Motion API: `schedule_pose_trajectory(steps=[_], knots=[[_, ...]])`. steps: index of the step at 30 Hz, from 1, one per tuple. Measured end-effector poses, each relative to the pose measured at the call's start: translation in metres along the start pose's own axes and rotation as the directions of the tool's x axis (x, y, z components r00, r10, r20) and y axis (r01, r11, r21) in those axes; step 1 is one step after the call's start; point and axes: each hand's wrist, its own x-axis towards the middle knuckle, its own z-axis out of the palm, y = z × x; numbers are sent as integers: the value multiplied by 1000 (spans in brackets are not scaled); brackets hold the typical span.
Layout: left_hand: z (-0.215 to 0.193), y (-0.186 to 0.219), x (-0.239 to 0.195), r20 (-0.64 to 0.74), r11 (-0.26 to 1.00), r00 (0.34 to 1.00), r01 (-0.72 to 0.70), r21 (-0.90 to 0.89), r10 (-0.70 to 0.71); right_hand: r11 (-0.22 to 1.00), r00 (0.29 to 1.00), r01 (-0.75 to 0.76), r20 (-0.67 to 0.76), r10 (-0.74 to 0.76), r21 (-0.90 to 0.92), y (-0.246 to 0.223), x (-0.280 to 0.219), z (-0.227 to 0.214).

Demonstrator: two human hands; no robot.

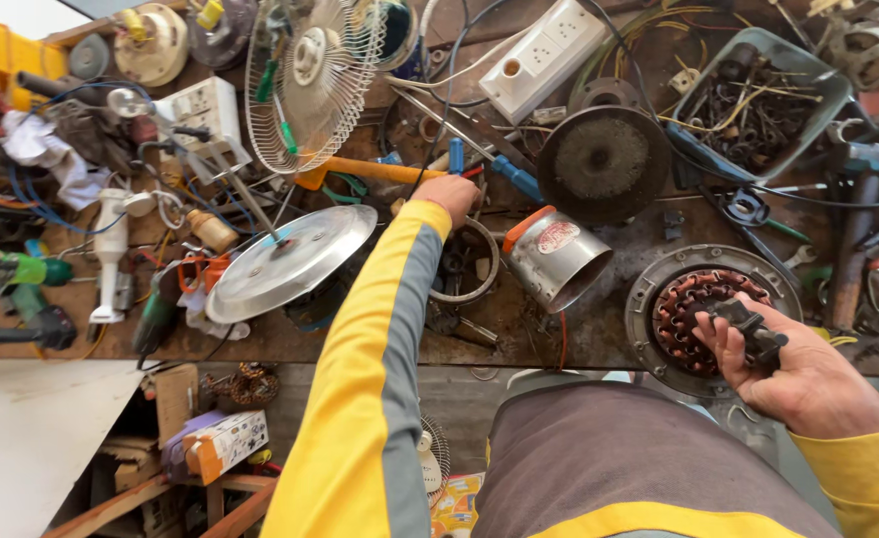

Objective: The person works on a disassembled electrical motor stator, using a screwdriver to adjust or remove a central component. They handle the stator and a small black part, manipulating them with both hands on a cluttered workbench.

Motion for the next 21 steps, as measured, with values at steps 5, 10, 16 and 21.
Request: schedule_pose_trajectory(steps=[5,10,16,21], knots=[[14,-3,48,233,928,972,-112,356,28,1000,998,-23,64,22,17,2,2,-6],[8,11,60,376,885,926,-142,443,-39,997,997,75,35,-76,20,9,-3,-2],[-5,25,61,461,866,887,-206,455,-30,993,994,103,40,-105,58,14,-7,2],[-15,13,38,246,812,953,-281,511,175,994,994,105,31,-106,41,18,-15,6]])
